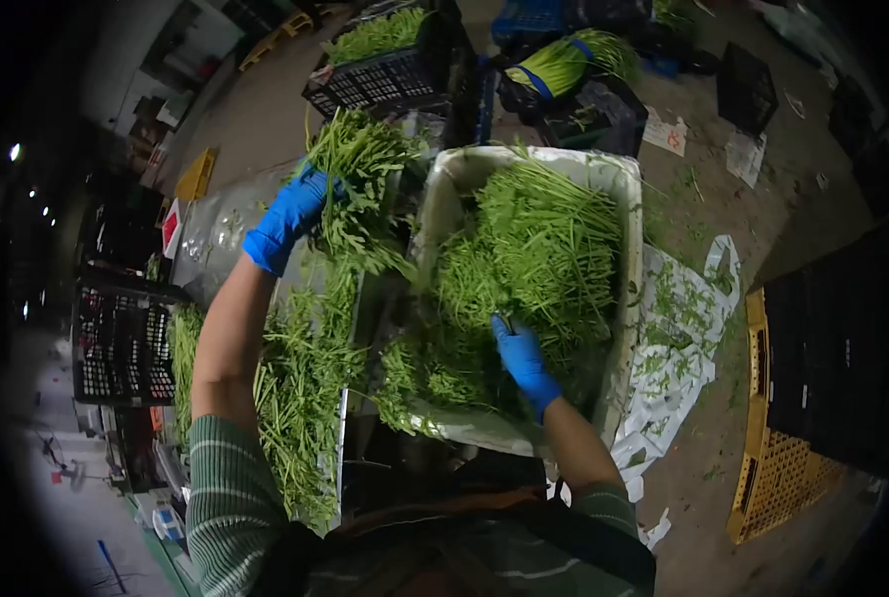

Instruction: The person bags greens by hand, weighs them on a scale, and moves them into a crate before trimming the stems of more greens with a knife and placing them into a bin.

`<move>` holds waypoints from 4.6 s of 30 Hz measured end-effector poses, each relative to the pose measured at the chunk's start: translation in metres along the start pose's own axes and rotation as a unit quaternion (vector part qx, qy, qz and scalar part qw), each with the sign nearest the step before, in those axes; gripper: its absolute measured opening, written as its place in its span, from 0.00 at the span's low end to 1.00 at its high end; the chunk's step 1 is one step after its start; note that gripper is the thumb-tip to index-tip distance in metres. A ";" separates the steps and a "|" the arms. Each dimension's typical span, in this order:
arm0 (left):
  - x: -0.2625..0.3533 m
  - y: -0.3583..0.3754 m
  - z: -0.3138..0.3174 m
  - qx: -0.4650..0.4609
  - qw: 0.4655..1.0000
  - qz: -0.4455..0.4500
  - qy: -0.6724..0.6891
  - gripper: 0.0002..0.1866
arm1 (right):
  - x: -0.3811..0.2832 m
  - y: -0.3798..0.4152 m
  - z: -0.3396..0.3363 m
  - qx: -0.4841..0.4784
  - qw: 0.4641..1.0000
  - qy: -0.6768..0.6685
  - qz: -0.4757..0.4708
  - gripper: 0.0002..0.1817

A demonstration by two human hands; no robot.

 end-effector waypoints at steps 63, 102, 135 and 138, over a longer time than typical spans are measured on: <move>-0.040 0.288 0.028 0.124 0.986 -0.070 -0.080 0.26 | -0.191 -0.032 -0.086 -0.145 0.646 0.689 -0.296 0.14; 0.074 0.249 0.040 0.316 0.939 0.112 -0.080 0.20 | -0.431 0.146 -0.062 -0.072 0.540 0.728 -0.416 0.14; 0.095 0.272 0.024 0.060 0.931 0.029 0.358 0.23 | -0.384 0.161 -0.114 0.283 0.208 0.477 -0.806 0.22; 0.073 0.270 0.024 0.065 0.965 -0.047 0.248 0.21 | -0.370 0.150 -0.115 0.259 0.226 0.522 -0.781 0.22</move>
Point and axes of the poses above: each hand's wrist, its own y-axis away from the middle knuckle, its own z-axis out of the palm, x = y × z, the point moved 3 cm from there along -y, towards the middle knuckle, and after that the axes turned 15 degrees about y, right-handed, at the moved point
